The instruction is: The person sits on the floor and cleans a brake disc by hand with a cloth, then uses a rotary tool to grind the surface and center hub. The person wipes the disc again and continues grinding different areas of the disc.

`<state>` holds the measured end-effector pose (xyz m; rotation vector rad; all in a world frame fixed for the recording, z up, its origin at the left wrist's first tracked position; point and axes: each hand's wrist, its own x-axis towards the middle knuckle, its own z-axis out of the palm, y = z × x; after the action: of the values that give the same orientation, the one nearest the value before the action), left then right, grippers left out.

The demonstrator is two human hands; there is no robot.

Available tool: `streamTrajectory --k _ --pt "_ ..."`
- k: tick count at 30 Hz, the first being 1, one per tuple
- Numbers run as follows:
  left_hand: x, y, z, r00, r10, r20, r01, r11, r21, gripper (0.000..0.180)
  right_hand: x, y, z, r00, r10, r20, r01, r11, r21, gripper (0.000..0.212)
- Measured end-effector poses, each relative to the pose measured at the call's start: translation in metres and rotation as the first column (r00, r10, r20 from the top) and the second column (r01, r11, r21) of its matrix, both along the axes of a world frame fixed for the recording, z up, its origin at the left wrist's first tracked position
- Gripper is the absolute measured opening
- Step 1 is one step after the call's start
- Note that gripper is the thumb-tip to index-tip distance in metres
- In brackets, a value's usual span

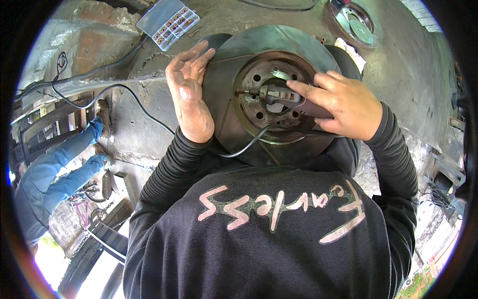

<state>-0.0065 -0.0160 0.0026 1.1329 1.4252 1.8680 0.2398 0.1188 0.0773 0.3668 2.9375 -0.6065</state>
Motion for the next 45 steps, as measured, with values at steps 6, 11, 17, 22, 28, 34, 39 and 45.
streamTrajectory --k 6,11,17,22,28,34,39,45 --pt "-0.001 0.0 0.0 1.0 0.004 -0.03 -0.004 1.0 0.006 0.074 0.0 0.0 0.005 0.999 0.016 0.041 -0.016 1.0 0.0 0.077" --pt "-0.002 0.0 -0.002 1.0 -0.003 -0.016 0.003 1.0 0.014 0.074 0.0 0.001 0.005 0.999 0.003 0.04 -0.003 1.0 0.0 0.075" --pt "0.0 0.0 0.0 1.0 0.003 -0.023 -0.002 1.0 0.011 0.073 0.008 0.002 0.002 0.999 -0.028 0.024 0.028 0.999 -0.028 0.076" --pt "-0.001 0.0 -0.002 1.0 -0.001 -0.015 0.001 1.0 0.015 0.073 0.004 0.002 -0.002 1.0 -0.009 -0.019 0.008 1.0 -0.029 0.087" --pt "-0.001 0.0 0.0 1.0 -0.006 -0.016 0.006 1.0 0.005 0.074 0.0 0.001 -0.001 1.0 -0.03 -0.006 0.029 0.999 -0.014 0.086" --pt "-0.002 0.0 -0.001 1.0 -0.004 -0.012 0.004 1.0 0.003 0.074 -0.003 0.001 0.0 0.999 0.05 0.019 -0.049 0.998 -0.038 0.085" --pt "0.0 0.001 0.0 1.0 -0.001 -0.007 0.001 1.0 0.001 0.075 -0.002 -0.002 -0.002 0.999 -0.041 -0.031 0.042 0.999 0.025 0.083" --pt "-0.001 -0.001 0.001 1.0 -0.005 -0.026 0.004 1.0 -0.018 0.075 -0.002 0.003 -0.001 0.998 0.058 -0.005 -0.058 0.998 -0.034 0.084"
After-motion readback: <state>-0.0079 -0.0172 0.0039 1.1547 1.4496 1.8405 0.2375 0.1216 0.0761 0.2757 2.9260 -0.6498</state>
